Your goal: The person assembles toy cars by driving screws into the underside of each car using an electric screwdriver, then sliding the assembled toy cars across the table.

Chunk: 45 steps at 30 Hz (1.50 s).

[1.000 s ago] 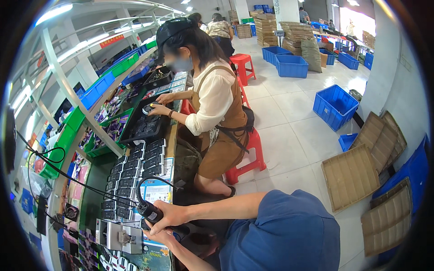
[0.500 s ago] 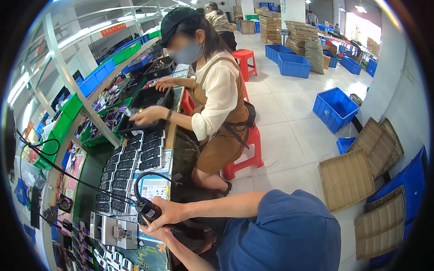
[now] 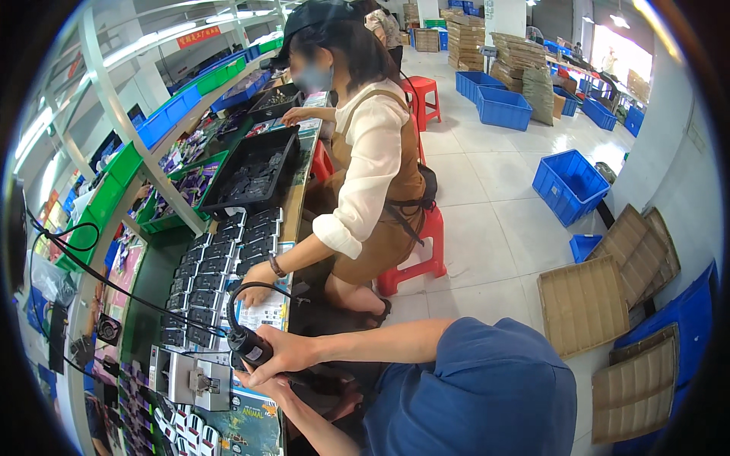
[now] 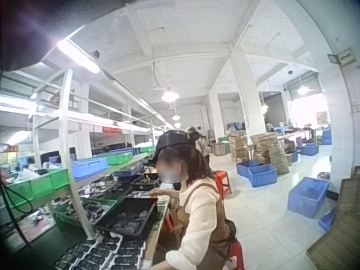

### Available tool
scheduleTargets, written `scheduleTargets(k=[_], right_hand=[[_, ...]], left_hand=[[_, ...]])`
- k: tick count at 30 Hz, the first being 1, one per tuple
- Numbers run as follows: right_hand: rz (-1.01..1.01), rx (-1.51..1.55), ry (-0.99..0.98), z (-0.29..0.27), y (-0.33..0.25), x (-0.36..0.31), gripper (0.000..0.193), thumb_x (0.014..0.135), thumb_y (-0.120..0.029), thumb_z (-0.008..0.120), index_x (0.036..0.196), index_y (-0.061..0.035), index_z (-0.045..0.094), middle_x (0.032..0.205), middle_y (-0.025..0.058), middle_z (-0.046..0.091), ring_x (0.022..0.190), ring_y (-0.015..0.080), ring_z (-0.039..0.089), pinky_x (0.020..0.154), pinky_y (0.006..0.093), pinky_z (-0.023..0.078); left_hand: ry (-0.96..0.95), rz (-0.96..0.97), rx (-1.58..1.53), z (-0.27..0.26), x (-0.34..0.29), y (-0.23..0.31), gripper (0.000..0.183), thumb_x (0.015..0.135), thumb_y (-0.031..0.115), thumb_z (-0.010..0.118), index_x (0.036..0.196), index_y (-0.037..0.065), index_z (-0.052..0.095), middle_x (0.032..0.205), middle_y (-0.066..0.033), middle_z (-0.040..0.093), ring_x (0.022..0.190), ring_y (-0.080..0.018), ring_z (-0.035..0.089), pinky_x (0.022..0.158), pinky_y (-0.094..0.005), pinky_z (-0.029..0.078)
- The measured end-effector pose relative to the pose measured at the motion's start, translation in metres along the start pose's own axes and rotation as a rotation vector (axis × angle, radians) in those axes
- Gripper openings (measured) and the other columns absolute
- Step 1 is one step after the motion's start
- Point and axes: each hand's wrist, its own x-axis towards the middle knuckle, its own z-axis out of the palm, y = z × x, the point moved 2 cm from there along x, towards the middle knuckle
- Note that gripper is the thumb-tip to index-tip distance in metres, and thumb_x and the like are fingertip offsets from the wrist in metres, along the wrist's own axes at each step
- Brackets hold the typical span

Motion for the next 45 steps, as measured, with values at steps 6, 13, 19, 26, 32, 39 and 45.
scheduleTargets(k=[6, 13, 19, 26, 32, 39, 45], right_hand=[[-0.008, 0.016, -0.007, 0.002, -0.003, 0.0, 0.028, 0.077, -0.02, 0.081, 0.077, 0.0, 0.061, 0.06, 0.002, 0.058, 0.042, 0.0078, 0.052, 0.041, 0.0222, 0.04], [0.007, 0.006, -0.01, 0.0, -0.005, 0.0, 0.026, 0.077, -0.018, 0.08, 0.079, 0.0002, 0.062, 0.061, 0.0028, 0.059, 0.041, 0.0084, 0.053, 0.041, 0.023, 0.041], [0.108, 0.012, -0.035, 0.008, -0.006, 0.003, 0.027, 0.076, -0.018, 0.081, 0.086, 0.0, 0.064, 0.075, 0.0019, 0.062, 0.061, 0.0081, 0.058, 0.055, 0.0237, 0.046], [0.001, 0.076, 0.085, 0.001, -0.026, 0.017, 0.017, 0.077, 0.008, 0.073, 0.087, 0.0025, 0.06, 0.061, 0.0093, 0.059, 0.051, 0.0158, 0.06, 0.048, 0.0299, 0.048], [-0.267, 0.095, -0.006, 0.027, -0.017, 0.08, 0.011, 0.087, -0.006, 0.06, 0.09, -0.0023, 0.05, 0.064, 0.009, 0.048, 0.048, 0.0184, 0.052, 0.051, 0.034, 0.049], [-0.409, 0.149, 0.043, 0.074, 0.015, 0.153, 0.014, 0.083, 0.0, 0.072, 0.085, 0.0008, 0.059, 0.063, 0.0077, 0.061, 0.051, 0.0128, 0.059, 0.052, 0.0267, 0.049], [-0.424, -0.013, 0.013, 0.089, 0.044, 0.176, 0.012, 0.081, -0.002, 0.076, 0.08, 0.0002, 0.064, 0.062, 0.0033, 0.062, 0.051, 0.0085, 0.059, 0.049, 0.0212, 0.046]], left_hand=[[-0.005, -0.003, 0.005, 0.0, -0.002, 0.002, 0.033, 0.101, 0.034, 0.055, 0.102, 0.001, 0.049, 0.086, -0.0068, 0.058, 0.074, -0.0143, 0.057, 0.064, -0.0305, 0.049], [-0.017, -0.005, 0.009, 0.004, -0.002, 0.004, 0.034, 0.101, 0.034, 0.055, 0.103, 0.001, 0.049, 0.086, -0.007, 0.058, 0.074, -0.0144, 0.057, 0.064, -0.0307, 0.049], [0.011, 0.025, -0.026, -0.012, -0.007, 0.006, 0.031, 0.1, 0.031, 0.058, 0.101, 0.001, 0.05, 0.085, -0.007, 0.058, 0.074, -0.014, 0.058, 0.064, -0.0307, 0.05], [0.196, -0.108, -0.279, -0.018, -0.028, 0.046, 0.014, 0.096, 0.01, 0.064, 0.104, 0.001, 0.058, 0.09, -0.0076, 0.067, 0.075, -0.0142, 0.065, 0.066, -0.0295, 0.054], [0.252, -0.263, -0.581, -0.076, -0.051, 0.069, 0.02, 0.095, 0.007, 0.061, 0.113, 0.004, 0.054, 0.098, -0.0164, 0.068, 0.085, -0.0258, 0.07, 0.079, -0.0448, 0.061], [0.313, -0.264, -0.445, -0.11, -0.047, 0.078, 0.026, 0.094, 0.005, 0.06, 0.118, -0.002, 0.051, 0.112, -0.023, 0.067, 0.093, -0.0324, 0.071, 0.078, -0.0443, 0.063], [0.399, -0.294, -0.481, -0.122, -0.039, 0.066, 0.023, 0.092, 0.001, 0.057, 0.114, -0.002, 0.051, 0.105, -0.0226, 0.068, 0.082, -0.0286, 0.071, 0.07, -0.0392, 0.063]])
